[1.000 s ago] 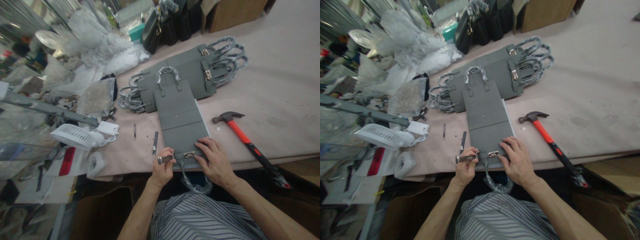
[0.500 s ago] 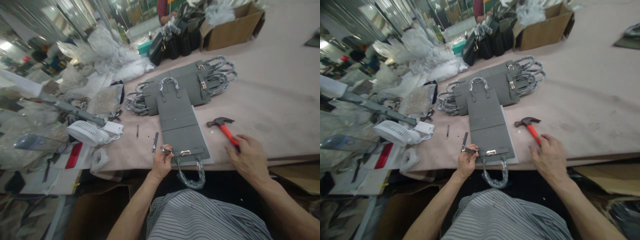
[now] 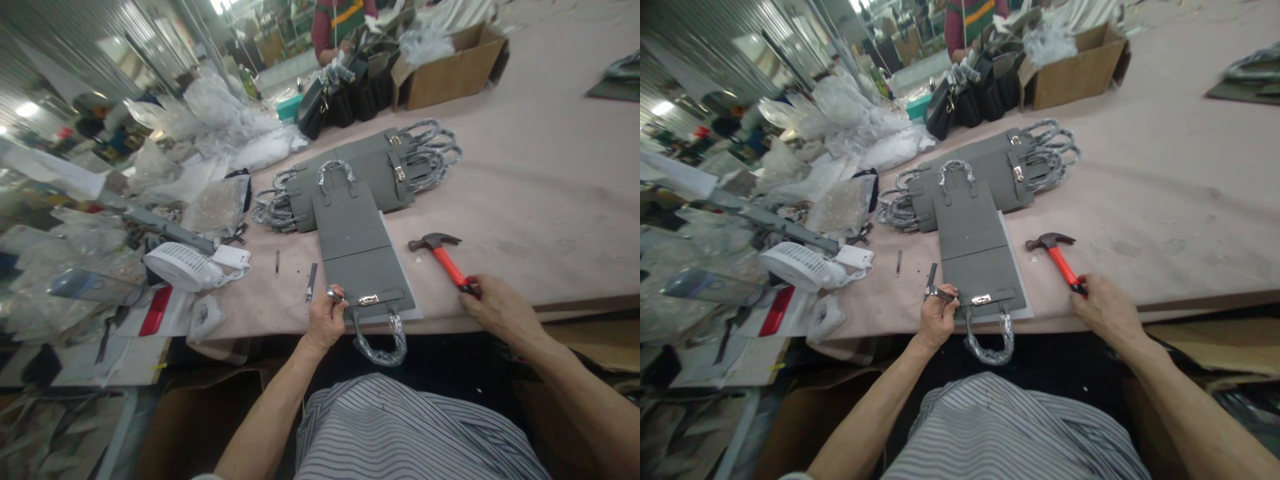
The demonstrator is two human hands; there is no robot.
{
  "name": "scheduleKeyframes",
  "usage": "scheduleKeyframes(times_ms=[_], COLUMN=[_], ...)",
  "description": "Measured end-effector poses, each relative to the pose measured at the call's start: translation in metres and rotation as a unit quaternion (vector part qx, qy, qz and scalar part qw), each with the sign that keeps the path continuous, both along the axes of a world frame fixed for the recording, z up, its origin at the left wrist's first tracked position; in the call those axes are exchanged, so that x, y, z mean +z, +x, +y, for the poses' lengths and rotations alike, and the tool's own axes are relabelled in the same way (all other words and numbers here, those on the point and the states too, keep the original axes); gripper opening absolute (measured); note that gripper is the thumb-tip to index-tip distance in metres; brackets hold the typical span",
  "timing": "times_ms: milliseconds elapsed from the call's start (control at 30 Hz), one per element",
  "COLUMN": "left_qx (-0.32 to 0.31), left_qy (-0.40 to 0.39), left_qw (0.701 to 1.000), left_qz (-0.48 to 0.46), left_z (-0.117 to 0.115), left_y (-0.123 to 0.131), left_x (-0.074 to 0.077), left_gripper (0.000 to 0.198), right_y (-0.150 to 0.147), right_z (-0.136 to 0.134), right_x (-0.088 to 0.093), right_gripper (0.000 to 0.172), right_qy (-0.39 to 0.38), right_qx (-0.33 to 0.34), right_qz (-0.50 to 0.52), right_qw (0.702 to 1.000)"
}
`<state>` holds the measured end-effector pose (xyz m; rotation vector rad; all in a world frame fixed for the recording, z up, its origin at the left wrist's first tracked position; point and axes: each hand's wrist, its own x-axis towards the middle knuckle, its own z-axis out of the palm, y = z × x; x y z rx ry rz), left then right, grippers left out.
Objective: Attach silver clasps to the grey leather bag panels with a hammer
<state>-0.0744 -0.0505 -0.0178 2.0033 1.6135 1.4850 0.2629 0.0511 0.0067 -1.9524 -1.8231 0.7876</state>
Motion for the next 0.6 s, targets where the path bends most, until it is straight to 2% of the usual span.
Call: scheduleKeyframes(times_ms=[100,200,300,367,433,500,533,600], left_qx=[-0.004,-0.014,-0.021,-0.018,-0.013,-0.01,-0.008,0.002], left_qy=[-0.004,-0.012,-0.01,-0.009,-0.01,-0.016,-0.021,-0.035], left_qw=[1.0,0.999,0.999,0.999,0.999,0.999,0.999,0.999], left_qz=[-0.009,-0.029,-0.036,-0.038,-0.042,-0.044,-0.044,-0.04], left_z=[0.0,0.0,0.0,0.0,0.0,0.0,-0.001,-0.001], left_y=[0.0,0.0,0.001,0.003,0.004,0.005,0.005,0.006], left_x=[-0.001,0.0,0.001,0.002,0.002,0.002,0.002,0.003], left_gripper=[0.009,0.007,0.008,0.01,0.013,0.015,0.015,0.015], right_y=[-0.005,-0.019,-0.039,-0.051,-0.059,-0.064,-0.067,-0.074], right_z=[0.002,-0.007,-0.02,-0.028,-0.035,-0.045,-0.05,-0.059], right_x=[0.011,0.025,0.045,0.067,0.094,0.122,0.132,0.144], right_gripper=[0.01,0.017,0.026,0.032,0.038,0.042,0.041,0.037], right_qy=[-0.092,-0.17,-0.195,-0.178,-0.1,0.055,0.143,0.291], right_qx=[-0.01,-0.002,0.003,0.0,0.022,0.1,0.154,0.266], right_qz=[0.087,0.205,0.282,0.3,0.275,0.194,0.147,0.059], right_qw=[0.992,0.964,0.939,0.937,0.956,0.974,0.967,0.917])
